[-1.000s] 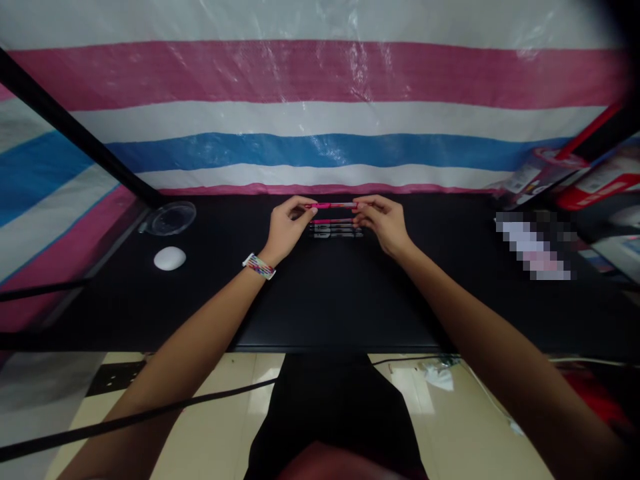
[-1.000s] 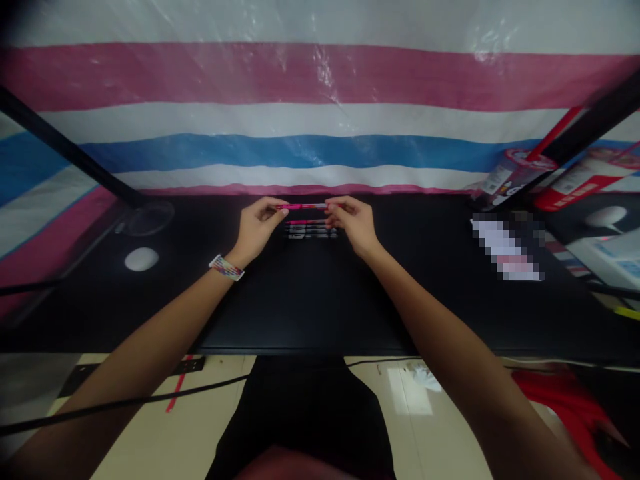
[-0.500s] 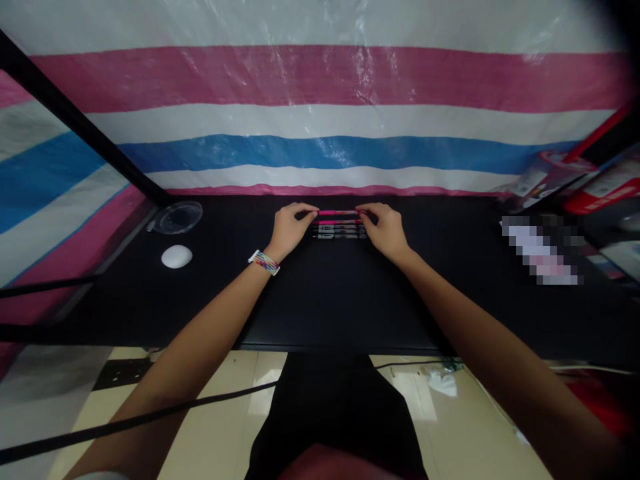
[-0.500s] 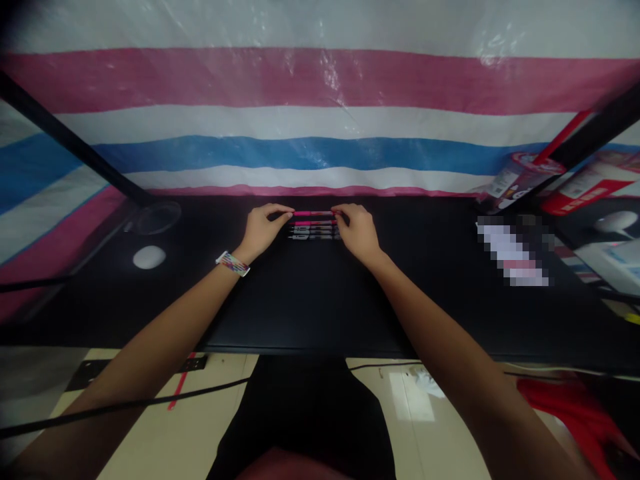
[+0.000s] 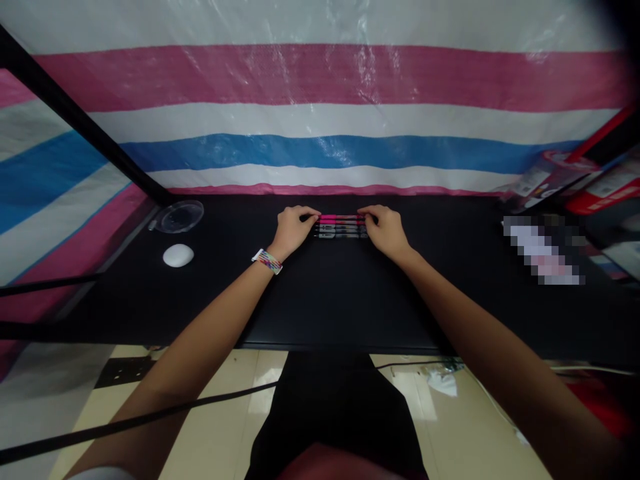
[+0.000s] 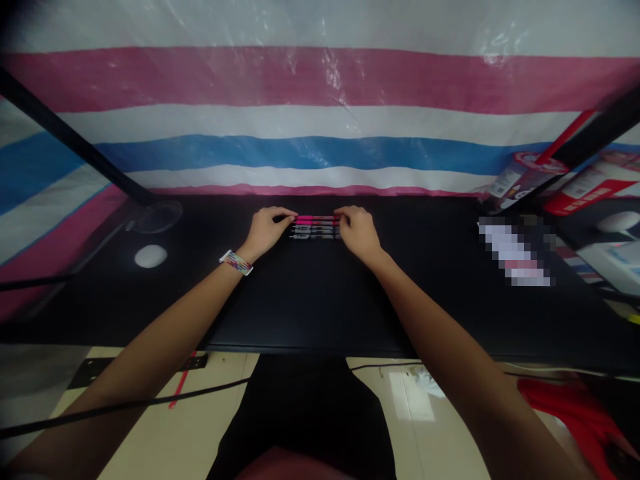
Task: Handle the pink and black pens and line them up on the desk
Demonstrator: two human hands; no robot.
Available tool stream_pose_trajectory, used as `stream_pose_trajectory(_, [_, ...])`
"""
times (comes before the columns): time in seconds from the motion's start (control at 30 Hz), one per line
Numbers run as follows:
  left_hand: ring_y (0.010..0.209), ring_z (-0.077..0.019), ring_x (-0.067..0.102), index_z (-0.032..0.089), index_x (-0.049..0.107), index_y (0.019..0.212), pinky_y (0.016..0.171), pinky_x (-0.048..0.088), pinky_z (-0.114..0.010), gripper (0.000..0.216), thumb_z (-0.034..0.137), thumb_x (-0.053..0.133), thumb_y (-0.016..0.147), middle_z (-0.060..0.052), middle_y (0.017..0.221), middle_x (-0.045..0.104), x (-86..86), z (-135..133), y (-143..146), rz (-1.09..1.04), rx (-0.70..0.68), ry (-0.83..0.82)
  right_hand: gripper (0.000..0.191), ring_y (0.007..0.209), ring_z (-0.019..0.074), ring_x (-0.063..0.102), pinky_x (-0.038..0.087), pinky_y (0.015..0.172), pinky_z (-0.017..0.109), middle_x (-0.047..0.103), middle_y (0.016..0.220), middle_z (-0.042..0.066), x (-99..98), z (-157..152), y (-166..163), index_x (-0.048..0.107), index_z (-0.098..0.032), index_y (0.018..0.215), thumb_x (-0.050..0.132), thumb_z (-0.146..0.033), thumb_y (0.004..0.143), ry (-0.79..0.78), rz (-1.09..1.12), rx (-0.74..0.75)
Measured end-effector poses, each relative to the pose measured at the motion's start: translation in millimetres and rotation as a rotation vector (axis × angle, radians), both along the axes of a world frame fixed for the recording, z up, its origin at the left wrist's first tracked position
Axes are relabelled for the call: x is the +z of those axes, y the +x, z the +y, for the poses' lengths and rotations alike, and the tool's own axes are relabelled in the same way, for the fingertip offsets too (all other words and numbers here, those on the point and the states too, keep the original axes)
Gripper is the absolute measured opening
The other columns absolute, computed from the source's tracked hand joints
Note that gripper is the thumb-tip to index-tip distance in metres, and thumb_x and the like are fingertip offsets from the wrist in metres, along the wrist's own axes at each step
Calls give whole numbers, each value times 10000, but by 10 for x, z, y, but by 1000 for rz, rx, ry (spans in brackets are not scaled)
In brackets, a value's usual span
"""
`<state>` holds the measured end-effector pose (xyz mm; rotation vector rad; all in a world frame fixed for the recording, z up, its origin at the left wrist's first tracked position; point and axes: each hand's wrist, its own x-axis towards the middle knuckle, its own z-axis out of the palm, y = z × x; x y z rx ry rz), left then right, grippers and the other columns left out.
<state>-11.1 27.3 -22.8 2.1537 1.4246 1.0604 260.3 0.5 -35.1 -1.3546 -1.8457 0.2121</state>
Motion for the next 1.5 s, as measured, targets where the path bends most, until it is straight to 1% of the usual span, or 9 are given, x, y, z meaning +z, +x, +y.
stream_pose_trajectory(0.13, [1031, -300, 776, 283, 883, 1054, 1068, 568, -550, 210, 228, 691, 989, -73, 1086, 857, -42, 25, 2, 12, 28, 14, 367, 1089, 329, 761, 585, 1076, 560, 826, 1136, 122, -1, -1, 2, 836, -198, 1127, 509, -153, 967, 2, 35, 13])
stream_pose_trajectory(0.23, [1064, -287, 775, 272, 852, 1190, 1109, 566, -549, 252, 256, 679, 1008, -88, 1172, 841, -60, 45, -2, -133, 21, -2, 408, 1219, 335, 733, 566, 1136, 579, 779, 1323, 144, -31, 43, 4, 775, -211, 1315, 546, -224, 978, 39, 150, -17])
stream_pose_trajectory(0.33, [1243, -273, 753, 266, 784, 1323, 1201, 533, -510, 309, 335, 662, 1048, -97, 1360, 798, -79, 65, 24, -373, -14, -69, 464, 1322, 327, 697, 557, 1163, 582, 719, 1471, 145, -90, 124, -6, 687, -245, 1452, 542, -335, 1021, -7, 346, -93])
stream_pose_trajectory(0.47, [1549, -274, 572, 301, 682, 1461, 1320, 430, -504, 405, 464, 584, 1103, -76, 1609, 655, -172, 93, 147, -539, -41, -156, 501, 1440, 336, 632, 542, 1180, 592, 689, 1521, 141, -161, 218, -65, 647, -278, 1495, 474, -516, 1089, -92, 470, -105])
stream_pose_trajectory(0.7, [1668, -284, 413, 350, 388, 1685, 1334, 414, -520, 639, 618, 493, 1114, -97, 1745, 490, -266, 84, 343, -600, -133, -288, 529, 1435, 356, 634, 542, 1168, 608, 696, 1512, 157, -171, 195, -216, 658, -270, 1509, 516, -541, 1078, -127, 506, -12])
stream_pose_trajectory(1.0, [1678, -246, 391, 329, 521, 1568, 1394, 323, -458, 496, 564, 475, 1133, -60, 1755, 481, -204, -160, 290, -610, -182, -261, 467, 1460, 328, 629, 524, 1198, 604, 712, 1509, 120, -183, -25, -243, 701, -276, 1467, 496, -458, 1089, -113, 505, 13])
stream_pose_trajectory(1.17, [1610, -248, 497, 338, 618, 1475, 1362, 381, -466, 412, 529, 468, 1143, -41, 1642, 613, -223, -181, 279, -527, -159, -193, 430, 1449, 318, 640, 523, 1203, 594, 720, 1501, 107, -165, -85, -282, 736, -278, 1406, 506, -436, 1079, -120, 489, -7])
stream_pose_trajectory(1.33, [1526, -267, 586, 291, 735, 1257, 1333, 406, -498, 244, 390, 578, 1099, -44, 1510, 725, -67, -205, 255, -496, -145, -166, 360, 1497, 290, 612, 480, 1258, 540, 729, 1496, 116, -100, -112, -260, 777, -247, 1275, 541, -272, 1004, -102, 539, -46])
stream_pose_trajectory(1.5, [1258, -267, 750, 248, 760, 1158, 1186, 549, -490, 185, 260, 627, 1030, -75, 1288, 822, 7, -106, 64, -362, -64, -83, 309, 1291, 311, 747, 558, 1176, 557, 809, 1338, 90, -90, 0, -34, 798, -256, 1155, 579, -231, 939, -73, 430, -81])
